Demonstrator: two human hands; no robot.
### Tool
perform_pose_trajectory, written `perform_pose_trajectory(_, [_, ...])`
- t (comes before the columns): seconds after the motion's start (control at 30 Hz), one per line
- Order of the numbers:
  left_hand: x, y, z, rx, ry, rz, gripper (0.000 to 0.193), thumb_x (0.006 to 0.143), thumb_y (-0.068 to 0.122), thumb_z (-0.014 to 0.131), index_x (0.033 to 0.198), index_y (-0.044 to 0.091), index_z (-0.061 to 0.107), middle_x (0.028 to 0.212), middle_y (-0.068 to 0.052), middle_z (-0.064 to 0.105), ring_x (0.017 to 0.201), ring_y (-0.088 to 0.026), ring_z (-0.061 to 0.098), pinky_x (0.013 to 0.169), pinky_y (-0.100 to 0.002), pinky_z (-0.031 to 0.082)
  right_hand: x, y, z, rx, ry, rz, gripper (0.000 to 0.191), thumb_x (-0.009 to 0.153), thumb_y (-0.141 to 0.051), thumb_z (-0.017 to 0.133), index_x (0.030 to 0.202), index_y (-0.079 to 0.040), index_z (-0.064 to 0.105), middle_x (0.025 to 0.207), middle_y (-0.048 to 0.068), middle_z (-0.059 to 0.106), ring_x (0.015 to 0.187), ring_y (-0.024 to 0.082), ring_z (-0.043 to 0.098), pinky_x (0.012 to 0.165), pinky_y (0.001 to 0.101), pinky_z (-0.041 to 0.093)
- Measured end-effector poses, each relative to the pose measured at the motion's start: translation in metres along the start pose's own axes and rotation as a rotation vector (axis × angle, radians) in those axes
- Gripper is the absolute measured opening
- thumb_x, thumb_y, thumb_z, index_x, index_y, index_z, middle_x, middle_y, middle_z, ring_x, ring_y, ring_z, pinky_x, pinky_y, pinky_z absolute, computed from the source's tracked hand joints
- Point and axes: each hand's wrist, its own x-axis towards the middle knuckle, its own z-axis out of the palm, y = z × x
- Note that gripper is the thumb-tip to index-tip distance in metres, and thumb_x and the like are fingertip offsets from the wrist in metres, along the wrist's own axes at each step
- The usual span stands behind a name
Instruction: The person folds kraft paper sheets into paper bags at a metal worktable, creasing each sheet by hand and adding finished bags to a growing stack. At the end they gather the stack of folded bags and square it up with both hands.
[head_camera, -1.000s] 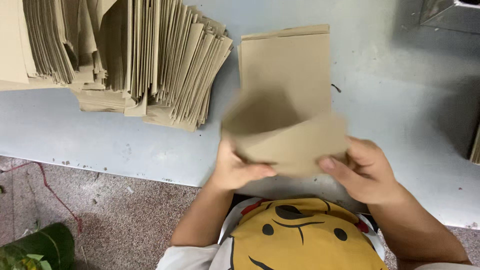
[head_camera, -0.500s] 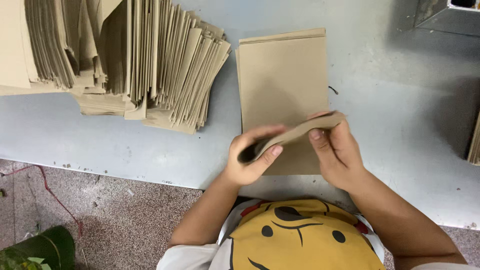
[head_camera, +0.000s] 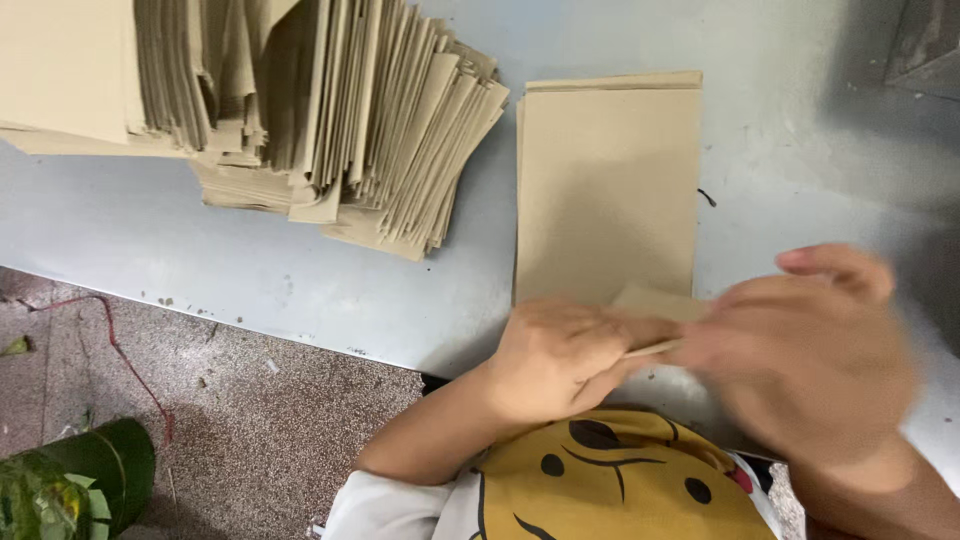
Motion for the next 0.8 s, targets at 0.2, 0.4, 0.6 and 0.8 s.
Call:
perform_pose_trajectory(0.2, [-0.023,-0.002,-0.023,0.030,-0.102,-0.187,0.024,0.102,0.016,0.068,0.126,0.013,0.066,0.090,-0.007,0.075,0.076,-0.026,0.073,0.069,-0.037,0.058,0.002,0.037,0.020,0.473,0.300,0.602,0.014,0.102,-0.021,0.074,0.102,-0.008,0.068,0.095,0.004,0.069,0.078,0.013,0.061,0.072,0.0238,0.047])
perform_pose_trajectory(0.4, [-0.029,0.005,-0.080,0.544,0.789,-0.191,0.035,0.105,0.001,0.048,0.139,0.001,0.056,0.130,-0.015,0.070,0.094,-0.023,0.074,0.082,-0.034,0.062,0.005,0.035,0.028,-0.098,0.087,0.280,0.042,0.090,-0.020,0.080,0.117,0.006,0.062,0.115,0.017,0.066,0.107,0.035,0.064,0.090,0.0435,0.049])
perform_pose_trajectory(0.6, [-0.007,-0.058,-0.136,0.796,0.829,-0.097,0.033,0.112,0.001,0.047,0.140,0.001,0.064,0.137,-0.017,0.070,0.114,-0.030,0.075,0.098,-0.037,0.060,-0.005,0.016,0.060,0.017,-0.572,-0.107,0.051,0.078,-0.049,0.071,0.116,-0.015,0.071,0.132,0.007,0.066,0.125,0.029,0.055,0.100,0.0453,0.044])
perform_pose_trajectory(0.8, [-0.021,-0.095,-0.129,0.595,0.493,-0.724,0.036,0.109,0.025,0.061,0.143,0.015,0.065,0.125,-0.019,0.073,0.100,-0.032,0.073,0.089,-0.035,0.055,-0.025,0.030,0.071,0.149,-0.601,0.042,0.042,0.077,-0.044,0.075,0.108,-0.015,0.074,0.130,-0.001,0.067,0.125,0.023,0.057,0.099,0.0405,0.046])
